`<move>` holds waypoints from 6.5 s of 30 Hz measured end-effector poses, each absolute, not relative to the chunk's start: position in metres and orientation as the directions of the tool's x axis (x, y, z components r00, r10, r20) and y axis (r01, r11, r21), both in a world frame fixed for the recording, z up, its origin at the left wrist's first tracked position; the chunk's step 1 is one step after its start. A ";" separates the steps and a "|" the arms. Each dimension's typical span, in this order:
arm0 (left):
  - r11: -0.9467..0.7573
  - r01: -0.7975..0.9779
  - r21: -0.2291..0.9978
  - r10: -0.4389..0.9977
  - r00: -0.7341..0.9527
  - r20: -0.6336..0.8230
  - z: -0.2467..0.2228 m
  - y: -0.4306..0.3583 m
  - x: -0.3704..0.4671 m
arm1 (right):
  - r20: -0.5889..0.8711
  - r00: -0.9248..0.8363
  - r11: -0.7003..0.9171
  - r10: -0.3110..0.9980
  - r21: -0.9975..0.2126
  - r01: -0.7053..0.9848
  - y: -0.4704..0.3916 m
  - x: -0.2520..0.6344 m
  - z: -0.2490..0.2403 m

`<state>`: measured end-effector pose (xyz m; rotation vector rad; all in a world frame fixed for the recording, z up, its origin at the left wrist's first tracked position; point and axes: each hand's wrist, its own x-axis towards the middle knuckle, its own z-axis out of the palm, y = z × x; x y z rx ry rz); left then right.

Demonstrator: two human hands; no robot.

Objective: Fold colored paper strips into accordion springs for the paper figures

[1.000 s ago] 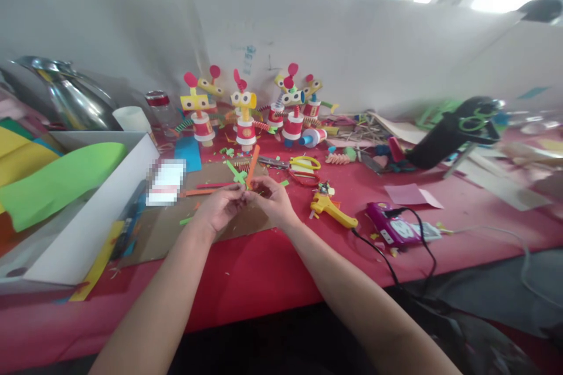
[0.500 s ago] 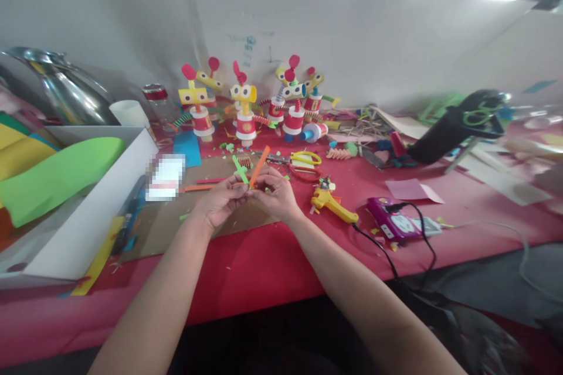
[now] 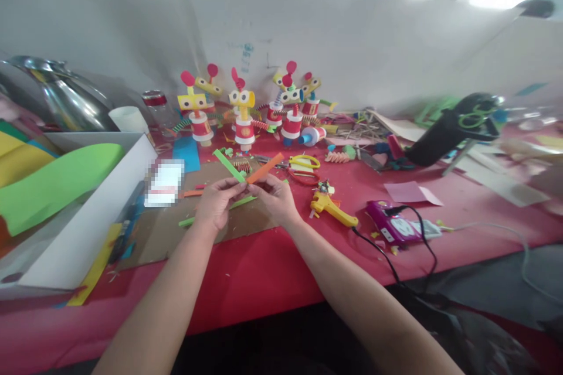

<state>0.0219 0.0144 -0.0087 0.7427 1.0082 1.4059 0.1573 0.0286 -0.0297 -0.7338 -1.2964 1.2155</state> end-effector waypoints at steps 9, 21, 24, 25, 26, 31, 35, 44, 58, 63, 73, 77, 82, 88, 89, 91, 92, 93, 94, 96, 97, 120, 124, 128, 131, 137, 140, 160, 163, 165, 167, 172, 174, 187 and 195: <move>0.081 -0.437 0.896 0.985 -0.105 -0.140 -0.013 0.015 0.022 | 0.123 -0.117 0.068 0.986 -0.919 -0.389 0.026 0.155 -0.032; 0.058 -0.487 0.871 0.975 -0.158 -0.153 -0.013 0.016 0.025 | 0.095 -0.128 0.014 0.987 -0.850 -0.527 0.026 0.149 -0.038; 0.072 -0.480 0.874 0.974 -0.155 -0.165 -0.012 0.014 0.027 | 0.095 -0.129 0.012 0.987 -0.847 -0.531 0.026 0.149 -0.038; 0.074 -0.474 0.877 0.973 -0.157 -0.167 -0.011 0.014 0.027 | 0.096 -0.126 0.014 0.987 -0.847 -0.531 0.026 0.148 -0.039; 0.070 -0.468 0.881 0.973 -0.162 -0.164 -0.012 0.014 0.028 | 0.098 -0.122 0.019 0.988 -0.847 -0.531 0.026 0.148 -0.039; 0.032 -0.459 0.888 0.984 -0.142 -0.108 -0.017 0.015 0.031 | 0.119 -0.057 0.072 0.991 -0.848 -0.525 0.027 0.148 -0.040; 0.002 -0.429 0.903 0.993 -0.106 -0.052 -0.021 0.014 0.033 | 0.096 -0.035 0.062 0.995 -0.839 -0.541 0.027 0.147 -0.040; -0.002 -0.391 0.920 0.982 -0.177 -0.073 -0.019 0.014 0.032 | 0.102 -0.079 0.034 0.992 -0.802 -0.596 0.025 0.146 -0.035; -0.048 -0.208 0.977 0.992 -0.126 0.022 -0.021 0.009 0.038 | 0.052 -0.061 0.002 0.997 -0.778 -0.628 0.025 0.149 -0.030; -0.027 -0.274 0.961 0.995 -0.103 -0.001 -0.020 0.010 0.038 | 0.060 -0.063 0.005 0.996 -0.759 -0.651 0.026 0.148 -0.031; -0.049 -0.315 0.948 0.995 -0.096 0.019 -0.018 0.007 0.040 | 0.037 -0.048 0.000 0.998 -0.795 -0.606 0.026 0.147 -0.031; -0.063 -0.308 0.949 0.994 -0.105 0.032 -0.018 0.007 0.039 | 0.079 -0.047 0.037 0.996 -0.813 -0.581 0.026 0.147 -0.033; -0.018 -0.346 0.938 0.997 -0.076 -0.009 -0.016 0.008 0.038 | 0.111 -0.005 0.090 0.994 -0.833 -0.546 0.026 0.149 -0.034; 0.002 -0.313 0.950 0.998 -0.066 -0.024 -0.014 0.008 0.036 | 0.088 -0.022 0.059 0.996 -0.817 -0.574 0.027 0.150 -0.033; 0.004 -0.319 0.948 0.998 -0.065 -0.027 -0.014 0.008 0.036 | 0.080 -0.036 0.044 0.996 -0.812 -0.582 0.027 0.150 -0.033; 0.019 -0.353 0.936 0.997 -0.067 -0.045 -0.015 0.009 0.036 | 0.062 -0.066 0.010 0.996 -0.796 -0.605 0.028 0.150 -0.034; 0.029 -0.376 0.926 0.996 -0.073 -0.061 -0.015 0.010 0.036 | 0.056 -0.076 -0.003 0.996 -0.789 -0.614 0.029 0.150 -0.034; 0.039 -0.399 0.916 0.994 -0.082 -0.078 -0.016 0.011 0.036 | 0.053 -0.081 -0.008 0.995 -0.786 -0.619 0.029 0.150 -0.035; 0.044 -0.419 0.907 0.991 -0.097 -0.093 -0.016 0.012 0.036 | 0.057 -0.079 -0.004 0.995 -0.787 -0.616 0.029 0.149 -0.036; 0.046 -0.444 0.895 0.986 -0.124 -0.112 -0.018 0.013 0.036 | 0.073 -0.068 0.018 0.995 -0.802 -0.598 0.030 0.149 -0.037; 0.043 -0.451 0.891 0.984 -0.133 -0.115 -0.018 0.013 0.036 | 0.080 -0.064 0.028 0.995 -0.809 -0.587 0.030 0.149 -0.037; -0.016 -0.453 0.891 0.972 -0.217 -0.092 -0.019 0.014 0.038 | 0.018 -0.073 -0.028 0.997 -0.814 -0.580 0.025 0.146 -0.034; 0.005 -0.449 0.893 0.968 -0.223 -0.117 -0.017 0.014 0.037 | 0.023 -0.069 -0.020 0.997 -0.824 -0.566 0.024 0.146 -0.032; 0.016 -0.442 0.897 0.974 -0.195 -0.113 -0.016 0.013 0.036 | 0.023 -0.057 -0.013 0.998 -0.828 -0.560 0.025 0.146 -0.033; 0.014 -0.440 0.898 0.980 -0.171 -0.099 -0.015 0.012 0.036 | 0.027 -0.054 -0.009 0.998 -0.824 -0.567 0.025 0.146 -0.035; 0.023 -0.457 0.889 0.993 -0.093 -0.074 -0.012 0.010 0.035 | 0.007 -0.052 -0.024 0.999 -0.819 -0.573 0.025 0.147 -0.034; 0.008 -0.433 0.902 0.995 -0.090 -0.052 -0.013 0.010 0.034 | 0.008 -0.047 -0.020 0.999 -0.826 -0.564 0.025 0.147 -0.034; 0.066 -0.457 0.887 0.986 -0.109 -0.129 -0.008 0.013 0.024 | 0.088 -0.234 -0.067 0.968 -0.809 -0.584 0.025 0.155 -0.027; 0.102 -0.484 0.869 0.989 -0.049 -0.143 -0.004 0.013 0.018 | 0.112 -0.280 -0.072 0.953 -0.817 -0.572 0.025 0.157 -0.024; 0.120 -0.486 0.865 0.989 -0.014 -0.146 -0.005 0.014 0.017 | 0.130 -0.287 -0.065 0.949 -0.811 -0.581 0.025 0.157 -0.024; 0.133 -0.482 0.866 0.989 0.006 -0.149 -0.006 0.014 0.017 | 0.133 -0.294 -0.071 0.946 -0.803 -0.592 0.026 0.157 -0.027; 0.137 -0.430 0.892 0.989 0.017 -0.144 -0.007 0.013 0.019 | 0.067 -0.303 -0.116 0.951 -0.828 -0.549 0.029 0.158 -0.031; 0.114 -0.401 0.909 0.992 0.001 -0.124 -0.008 0.013 0.020 | 0.055 -0.296 -0.116 0.954 -0.840 -0.530 0.029 0.159 -0.031; -0.016 -0.224 0.975 0.990 -0.141 -0.016 -0.018 0.015 0.020 | 0.073 -0.225 -0.061 0.972 -0.842 -0.535 0.028 0.155 -0.031; -0.034 -0.252 0.967 0.997 -0.069 0.017 -0.020 0.014 0.020 | 0.112 -0.095 0.054 0.989 -0.880 -0.472 0.029 0.153 -0.033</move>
